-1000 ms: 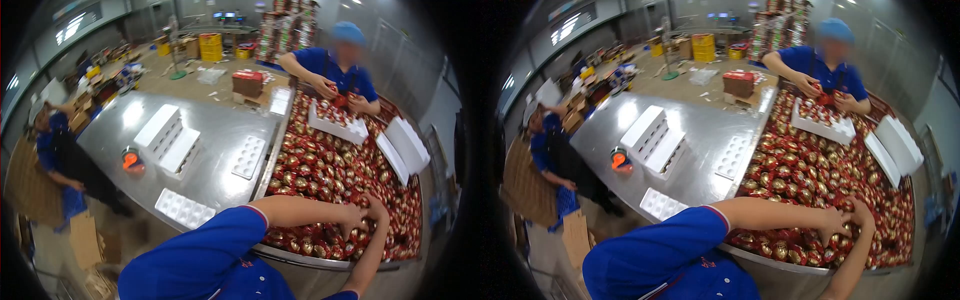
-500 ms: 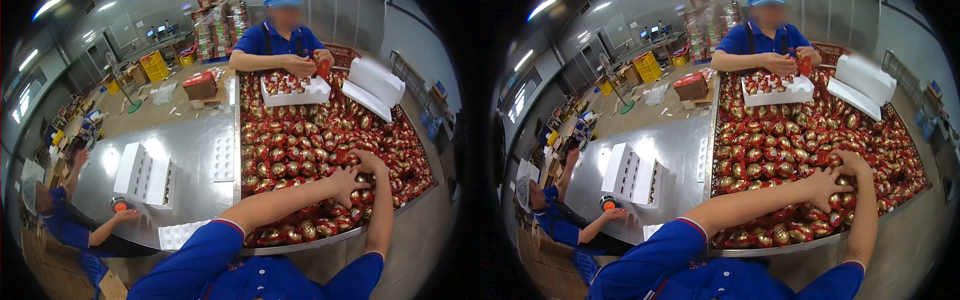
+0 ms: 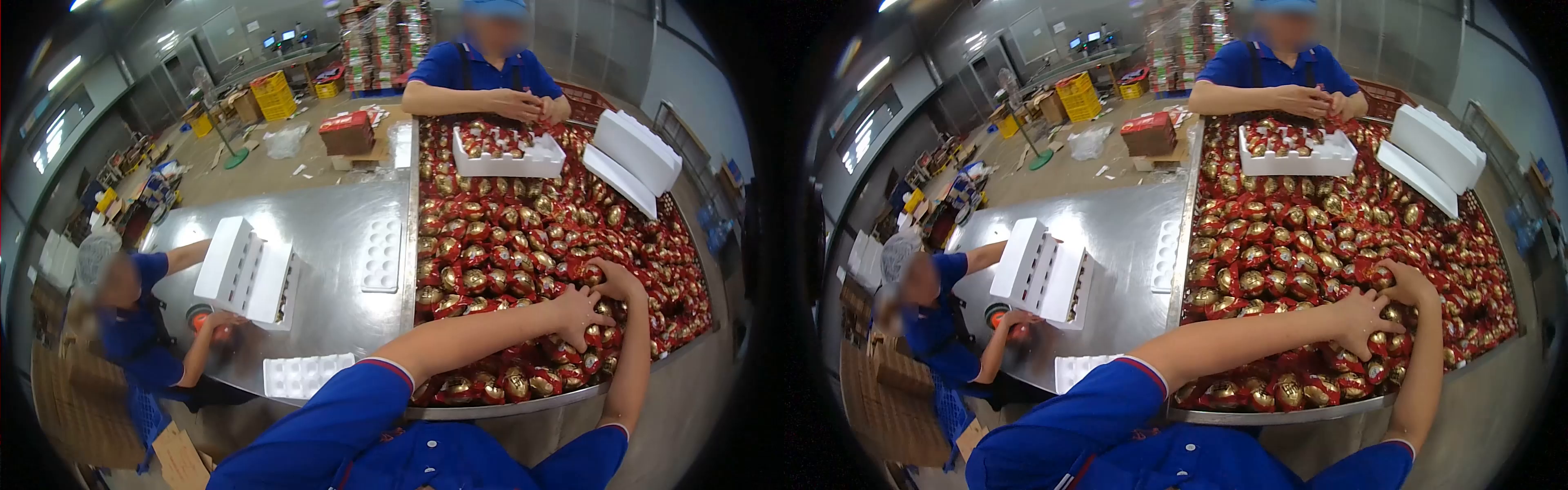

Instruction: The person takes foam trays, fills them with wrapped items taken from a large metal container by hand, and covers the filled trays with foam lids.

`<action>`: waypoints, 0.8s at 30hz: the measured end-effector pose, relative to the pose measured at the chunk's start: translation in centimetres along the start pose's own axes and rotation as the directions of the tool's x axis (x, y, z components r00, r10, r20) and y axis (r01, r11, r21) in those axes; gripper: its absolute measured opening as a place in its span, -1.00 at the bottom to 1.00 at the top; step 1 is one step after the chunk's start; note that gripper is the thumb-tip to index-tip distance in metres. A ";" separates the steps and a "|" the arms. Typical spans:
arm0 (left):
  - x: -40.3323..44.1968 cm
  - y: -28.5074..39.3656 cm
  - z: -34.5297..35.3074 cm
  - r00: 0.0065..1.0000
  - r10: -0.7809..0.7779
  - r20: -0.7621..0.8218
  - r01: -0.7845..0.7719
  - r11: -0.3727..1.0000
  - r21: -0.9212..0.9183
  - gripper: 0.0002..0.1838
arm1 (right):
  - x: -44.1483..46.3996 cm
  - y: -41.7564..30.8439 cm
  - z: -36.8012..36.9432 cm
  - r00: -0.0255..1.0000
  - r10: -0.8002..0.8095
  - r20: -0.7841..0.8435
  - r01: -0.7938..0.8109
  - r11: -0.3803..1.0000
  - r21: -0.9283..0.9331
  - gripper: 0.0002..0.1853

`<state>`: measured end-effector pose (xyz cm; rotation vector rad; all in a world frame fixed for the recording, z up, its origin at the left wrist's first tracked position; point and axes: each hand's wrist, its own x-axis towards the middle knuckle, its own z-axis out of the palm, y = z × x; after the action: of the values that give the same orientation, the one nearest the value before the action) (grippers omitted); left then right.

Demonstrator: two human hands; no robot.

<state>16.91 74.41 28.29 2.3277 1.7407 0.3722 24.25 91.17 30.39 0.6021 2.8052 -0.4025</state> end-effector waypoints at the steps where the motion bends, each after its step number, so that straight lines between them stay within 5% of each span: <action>1: 0.0 0.1 0.0 1.000 -0.014 -0.009 0.014 1.000 -0.005 -0.17 | 0.0 -0.2 -0.1 1.000 0.026 0.017 -0.026 1.000 0.001 -0.37; 3: -0.1 0.0 -0.1 1.000 -0.003 0.000 0.003 1.000 -0.025 -0.17 | 0.4 1.2 0.8 0.995 -0.086 -0.059 0.085 0.996 -0.014 -0.36; 5: 0.1 -0.3 0.5 0.999 0.010 -0.041 -0.011 1.000 -0.020 -0.18 | -0.2 -0.5 -0.1 1.000 0.029 -0.012 -0.029 0.999 0.032 -0.36; 12: 0.6 -0.7 1.4 0.996 0.037 -0.082 -0.044 0.995 -0.086 -0.19 | 0.3 1.0 0.7 0.995 -0.071 -0.067 0.076 0.994 0.084 -0.36; 24: 0.9 -0.9 1.3 0.998 0.041 -0.049 -0.045 0.995 -0.087 -0.17 | -0.8 -2.0 -0.4 0.997 0.079 -0.006 -0.079 0.996 0.048 -0.40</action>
<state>16.82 75.49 26.82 2.3150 1.6618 0.5050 24.06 89.27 31.39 0.7239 2.7756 -0.4528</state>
